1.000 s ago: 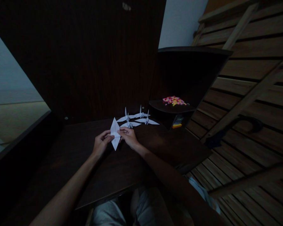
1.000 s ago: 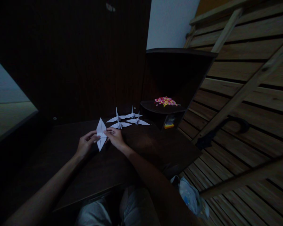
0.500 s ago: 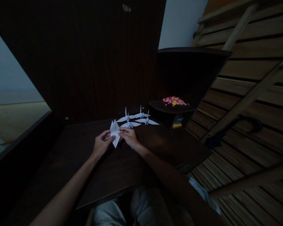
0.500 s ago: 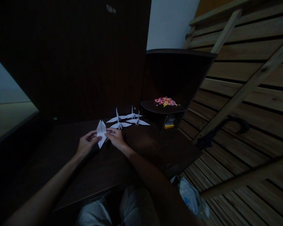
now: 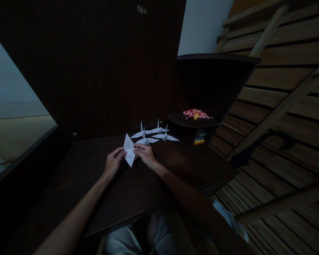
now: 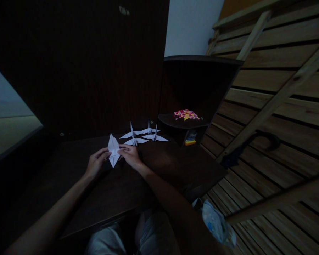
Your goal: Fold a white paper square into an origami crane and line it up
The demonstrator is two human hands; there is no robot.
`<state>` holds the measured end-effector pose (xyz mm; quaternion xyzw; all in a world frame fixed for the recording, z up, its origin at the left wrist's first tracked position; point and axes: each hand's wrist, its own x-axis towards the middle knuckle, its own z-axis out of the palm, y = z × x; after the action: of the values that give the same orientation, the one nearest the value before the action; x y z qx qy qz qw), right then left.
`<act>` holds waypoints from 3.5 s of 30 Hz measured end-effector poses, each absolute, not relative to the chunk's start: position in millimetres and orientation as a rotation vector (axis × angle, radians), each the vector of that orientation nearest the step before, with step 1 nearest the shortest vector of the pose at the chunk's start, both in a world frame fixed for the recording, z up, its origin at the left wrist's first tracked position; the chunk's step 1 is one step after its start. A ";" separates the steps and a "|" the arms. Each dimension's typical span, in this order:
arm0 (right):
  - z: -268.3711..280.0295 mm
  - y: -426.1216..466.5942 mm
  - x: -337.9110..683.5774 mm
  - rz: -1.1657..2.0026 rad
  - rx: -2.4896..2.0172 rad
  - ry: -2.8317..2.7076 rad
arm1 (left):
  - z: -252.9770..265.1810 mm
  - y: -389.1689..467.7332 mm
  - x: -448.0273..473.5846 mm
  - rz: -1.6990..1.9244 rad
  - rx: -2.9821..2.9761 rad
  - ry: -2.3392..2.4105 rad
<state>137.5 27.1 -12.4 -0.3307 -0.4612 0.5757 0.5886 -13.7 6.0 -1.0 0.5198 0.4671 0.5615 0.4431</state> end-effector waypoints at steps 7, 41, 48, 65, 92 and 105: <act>-11.4 26.4 140.3 1.299 -0.777 -1.128 | 5.2 -0.4 -13.2 1.384 1.371 1.099; -6.2 23.5 139.2 1.305 -0.702 -1.092 | 11.8 -5.4 -9.7 1.481 1.442 1.139; -5.5 21.4 139.5 1.350 -0.658 -1.101 | 10.2 0.0 -7.7 1.486 1.064 1.081; -6.2 22.4 141.0 1.456 -0.633 -1.040 | 16.2 -3.5 -4.8 1.422 0.922 1.016; -0.1 20.4 145.8 1.120 -0.688 -1.359 | 9.5 -3.2 -6.2 1.325 1.141 1.057; -2.0 21.2 140.4 1.125 -0.690 -1.214 | 5.7 -2.7 -6.1 1.377 1.341 1.100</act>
<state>140.4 21.2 -2.0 -0.3005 -0.5289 0.4901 0.6243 -6.1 -2.7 5.7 0.5415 0.4444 0.5563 0.4471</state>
